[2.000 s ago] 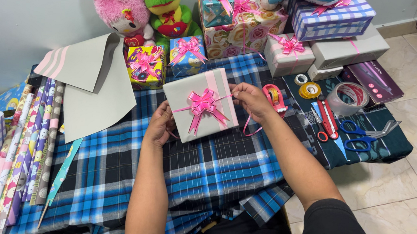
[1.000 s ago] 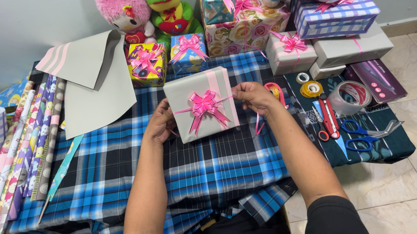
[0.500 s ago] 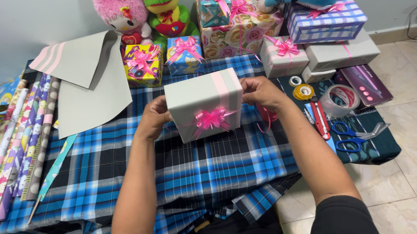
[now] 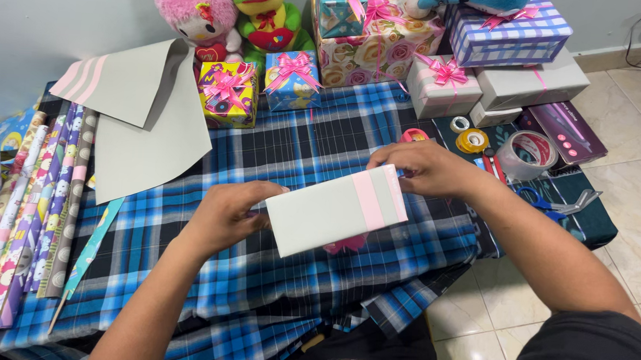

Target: The person wraps a small box with light gray paper, folds and tapes the edges, then ties a pink ribbon around it to form a bow. The finished gift is placed on a table with other wrapped presents.

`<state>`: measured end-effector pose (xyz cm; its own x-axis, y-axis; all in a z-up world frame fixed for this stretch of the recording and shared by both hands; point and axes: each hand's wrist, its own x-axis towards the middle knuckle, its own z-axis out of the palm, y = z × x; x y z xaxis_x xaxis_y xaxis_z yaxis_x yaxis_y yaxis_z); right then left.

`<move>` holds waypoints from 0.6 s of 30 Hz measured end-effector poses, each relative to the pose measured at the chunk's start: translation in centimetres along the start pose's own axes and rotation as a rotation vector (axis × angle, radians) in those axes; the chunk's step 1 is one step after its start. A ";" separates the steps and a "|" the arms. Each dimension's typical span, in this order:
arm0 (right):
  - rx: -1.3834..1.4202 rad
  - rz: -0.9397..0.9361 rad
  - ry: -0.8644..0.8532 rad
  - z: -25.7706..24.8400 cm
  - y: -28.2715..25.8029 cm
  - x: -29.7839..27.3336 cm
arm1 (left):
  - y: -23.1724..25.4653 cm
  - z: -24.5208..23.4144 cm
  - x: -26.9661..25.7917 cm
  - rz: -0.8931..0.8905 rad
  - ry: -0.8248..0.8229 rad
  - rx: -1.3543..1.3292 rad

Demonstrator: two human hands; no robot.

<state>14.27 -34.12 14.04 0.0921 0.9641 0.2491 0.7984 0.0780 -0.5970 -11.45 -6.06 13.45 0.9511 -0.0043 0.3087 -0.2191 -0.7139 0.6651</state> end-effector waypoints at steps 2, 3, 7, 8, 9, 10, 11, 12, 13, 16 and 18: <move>-0.050 -0.075 0.020 0.0 -0.7 0.0 | 0.1 0.0 0.0 0.218 0.055 0.248; -0.075 -0.110 0.030 0.0 -0.9 0.0 | -0.1 0.0 -0.1 0.264 0.057 0.294; -0.327 -0.243 0.080 0.5 -0.6 -0.3 | -1.2 0.3 -0.1 0.473 0.066 0.455; -0.380 -0.264 0.098 0.6 -0.3 -0.3 | -1.6 0.3 0.1 0.533 0.071 0.491; -0.432 -0.287 0.116 0.7 0.0 -0.3 | -2.0 0.3 0.4 0.570 0.075 0.586; -0.487 -0.311 0.138 0.8 0.4 -0.2 | -2.4 0.1 0.7 0.607 0.080 0.681; -0.542 -0.336 0.161 0.8 0.8 -0.1 | -2.8 0.0 1.1 0.643 0.085 0.778; -0.598 -0.361 0.184 0.8 1.2 0.0 | -3.2 -0.2 1.5 0.676 0.079 0.825; -0.653 -0.390 0.200 0.8 1.8 0.3 | -3.7 -0.5 2.1 0.710 0.072 0.875; -0.793 -0.455 0.229 0.7 3.8 1.3 | -5.1 -1.1 3.8 0.766 0.058 1.022; -0.852 -0.470 0.224 0.7 5.4 2.2 | -6.3 -1.4 5.0 0.770 0.045 1.096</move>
<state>18.36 -31.43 10.87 -0.3027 0.8050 0.5102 0.9349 0.1467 0.3233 -5.61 -0.63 11.79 0.6527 -0.6487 0.3915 -0.3860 -0.7293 -0.5649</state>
